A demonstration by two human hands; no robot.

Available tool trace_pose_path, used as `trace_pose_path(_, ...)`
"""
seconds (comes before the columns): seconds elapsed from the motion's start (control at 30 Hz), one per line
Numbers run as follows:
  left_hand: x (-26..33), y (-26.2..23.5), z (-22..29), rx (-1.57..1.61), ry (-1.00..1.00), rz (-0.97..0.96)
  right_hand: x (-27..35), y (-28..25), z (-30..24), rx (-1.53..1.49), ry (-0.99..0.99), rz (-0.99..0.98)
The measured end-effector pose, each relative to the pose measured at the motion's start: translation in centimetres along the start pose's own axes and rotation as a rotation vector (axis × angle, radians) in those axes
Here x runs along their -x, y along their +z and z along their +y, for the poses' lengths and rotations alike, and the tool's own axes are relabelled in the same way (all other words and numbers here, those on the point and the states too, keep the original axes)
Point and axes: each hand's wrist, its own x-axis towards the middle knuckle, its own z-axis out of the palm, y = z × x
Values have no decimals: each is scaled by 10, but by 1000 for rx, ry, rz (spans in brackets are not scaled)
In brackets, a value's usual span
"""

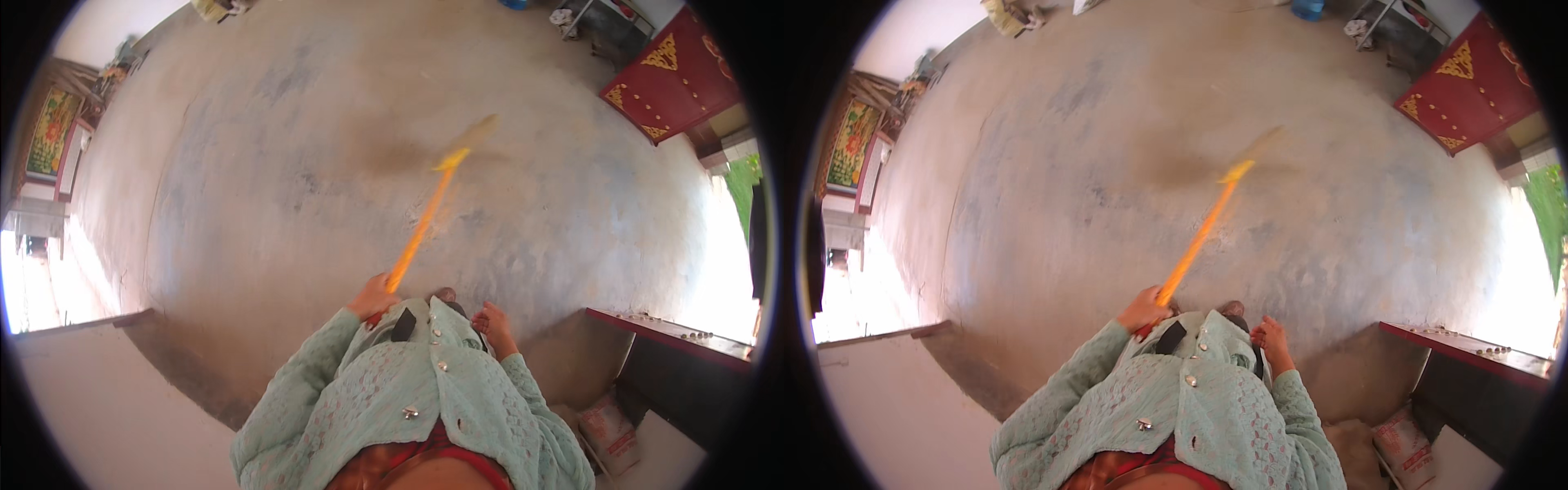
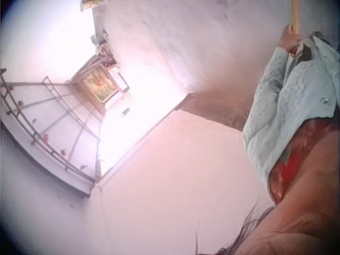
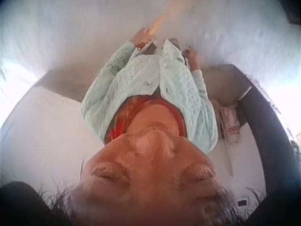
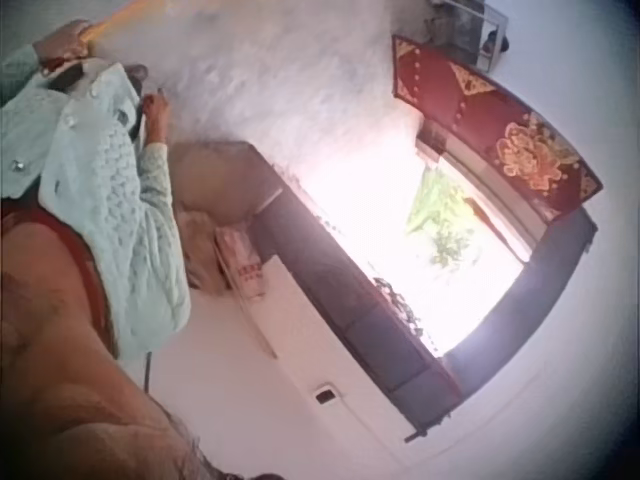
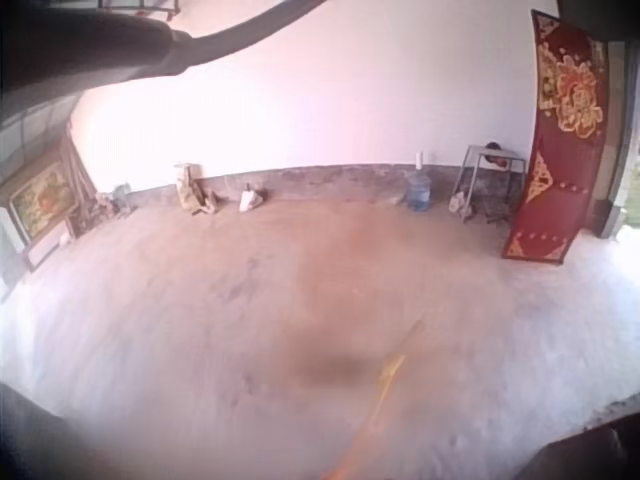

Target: The person sweeps a concrete floor using a yellow broom, moving from the interior of a room toward an open doorway and then onto an outdoor patio area. The person sweeps debris toward the doorway and continues sweeping the outdoor surface.

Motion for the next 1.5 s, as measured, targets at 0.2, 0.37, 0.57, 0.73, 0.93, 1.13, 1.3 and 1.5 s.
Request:
trace_pose_path(0.2, 41, -57, -46, -21, -186, 271, -7, 4, 3, 84, 40, -33)
trace_pose_path(0.37, 1, -85, -101, 32, -309, 507, 11, -3, 5, 78, 79, -21)
trace_pose_path(0.57, -82, -91, -141, 34, -364, 359, 35, -16, 21, 20, 24, 11)
trace_pose_path(0.73, -114, -3, -113, 57, -334, 31, 32, -45, 53, -66, 56, 59)
trace_pose_path(0.93, -126, 68, -51, 17, -285, -299, 25, -55, 51, -84, 36, 30)
trace_pose_path(1.13, -105, 109, 12, 82, -256, -386, 18, -51, 15, -100, -18, 7)
trace_pose_path(1.3, -66, 89, 44, -44, -126, -348, 8, -67, 4, -108, -34, 17)
trace_pose_path(1.5, -18, 37, 32, -127, -97, -93, -10, -61, -16, 20, 24, -5)
